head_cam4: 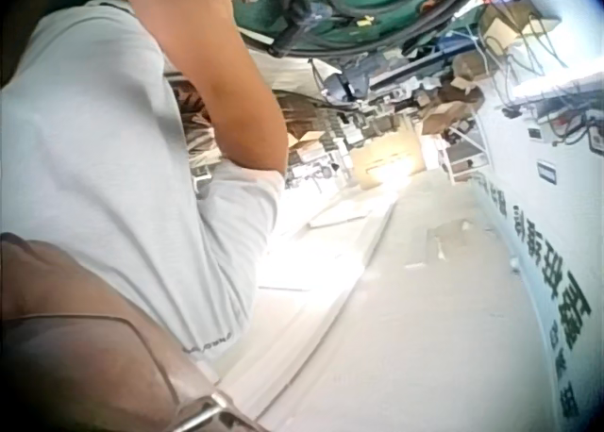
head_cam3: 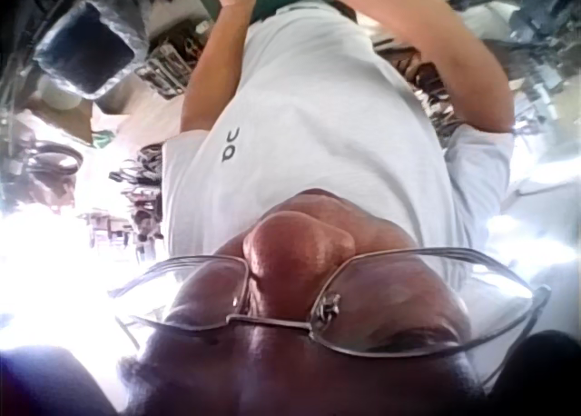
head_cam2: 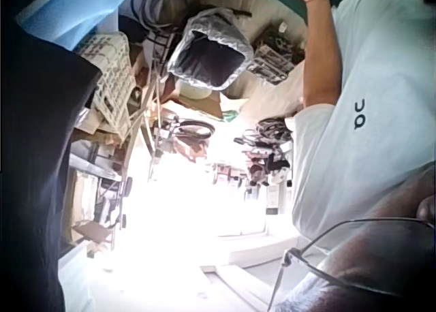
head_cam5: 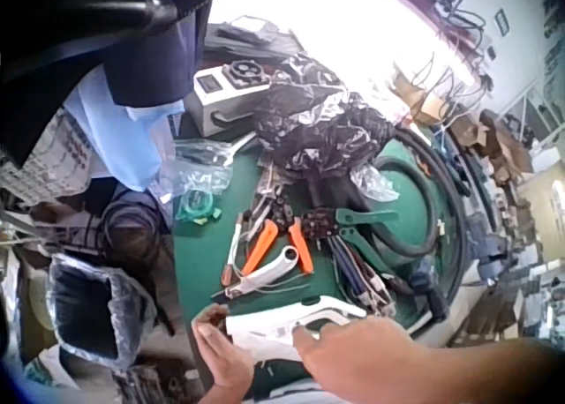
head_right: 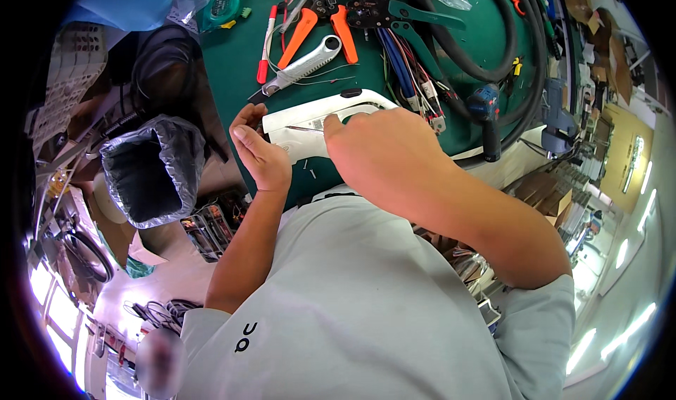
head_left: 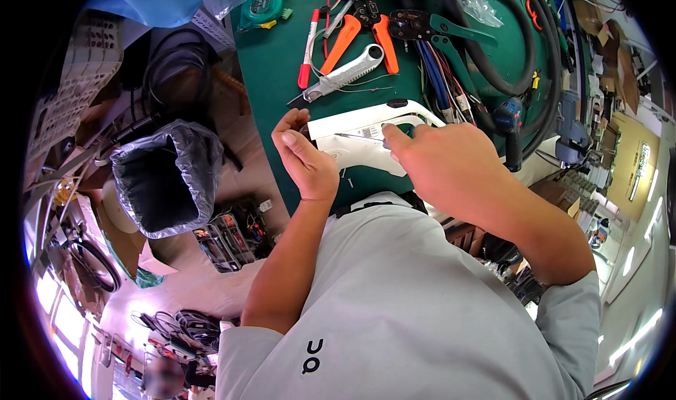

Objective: The person disassembles a white charging handle using a screwdriver. The person removes several screws, detaches the outer casing, and exposes the internal wiring and connectors.

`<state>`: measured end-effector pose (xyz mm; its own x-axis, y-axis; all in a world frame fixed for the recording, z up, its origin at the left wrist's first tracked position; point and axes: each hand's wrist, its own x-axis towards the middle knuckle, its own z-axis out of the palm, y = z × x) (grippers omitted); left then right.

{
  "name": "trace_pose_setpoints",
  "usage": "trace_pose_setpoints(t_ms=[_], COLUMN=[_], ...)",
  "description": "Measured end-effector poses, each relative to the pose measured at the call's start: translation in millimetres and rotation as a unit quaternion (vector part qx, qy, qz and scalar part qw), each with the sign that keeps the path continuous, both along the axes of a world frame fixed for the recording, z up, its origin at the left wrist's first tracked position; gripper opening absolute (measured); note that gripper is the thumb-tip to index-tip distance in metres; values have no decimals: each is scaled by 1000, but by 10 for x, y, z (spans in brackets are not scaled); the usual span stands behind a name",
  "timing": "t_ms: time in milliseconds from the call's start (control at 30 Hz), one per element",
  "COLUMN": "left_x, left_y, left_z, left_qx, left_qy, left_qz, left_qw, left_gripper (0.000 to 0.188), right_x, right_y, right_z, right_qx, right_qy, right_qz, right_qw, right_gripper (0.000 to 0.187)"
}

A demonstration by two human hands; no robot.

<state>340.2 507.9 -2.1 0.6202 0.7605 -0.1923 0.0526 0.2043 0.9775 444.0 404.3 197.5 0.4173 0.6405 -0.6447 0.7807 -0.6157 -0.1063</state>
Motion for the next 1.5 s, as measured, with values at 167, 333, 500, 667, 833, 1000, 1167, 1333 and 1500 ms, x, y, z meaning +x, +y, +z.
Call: trace_pose_setpoints(t_ms=[167, 333, 500, 667, 833, 1000, 1167, 1333, 1500], left_x=[-22, -31, -24, 70, 122, 147, 116, 104, 1], left_y=[1, -10, 2, -10, -30, -32, -13, -17, -2], left_z=[-2, -12, -32, -55, 9, -19, -3, 29, -71], left_qx=[-54, -73, -14, 58, 117, 126, 143, 158, 123], left_qy=[-13, -29, -17, -7, 82, 62, 92, 74, 65], left_qz=[12, 36, 29, 63, 53, 72, 55, 65, 80], left_qw=[998, 996, 999, 996, 988, 988, 984, 983, 987], left_gripper=[50, 46, 45, 44, 45, 38, 40, 37, 34], right_x=[45, 120, 139, 225, 262, 281, 293, 189, 100], right_y=[224, 495, 677, 1045, 1258, 1225, 1158, 885, 350], right_z=[-4, 99, 185, 174, 147, 134, 145, 126, -120], right_qx=[-48, -98, -88, -130, -226, -191, -191, -176, -60], right_qy=[37, 44, 53, 41, 55, 53, 76, 64, 61], right_qz=[35, 75, 110, 149, 101, 106, 73, 51, -92], right_qw=[998, 991, 989, 979, 967, 974, 976, 981, 992], right_gripper=[30, 32, 18, 6, 6, 7, 6, 11, 24])
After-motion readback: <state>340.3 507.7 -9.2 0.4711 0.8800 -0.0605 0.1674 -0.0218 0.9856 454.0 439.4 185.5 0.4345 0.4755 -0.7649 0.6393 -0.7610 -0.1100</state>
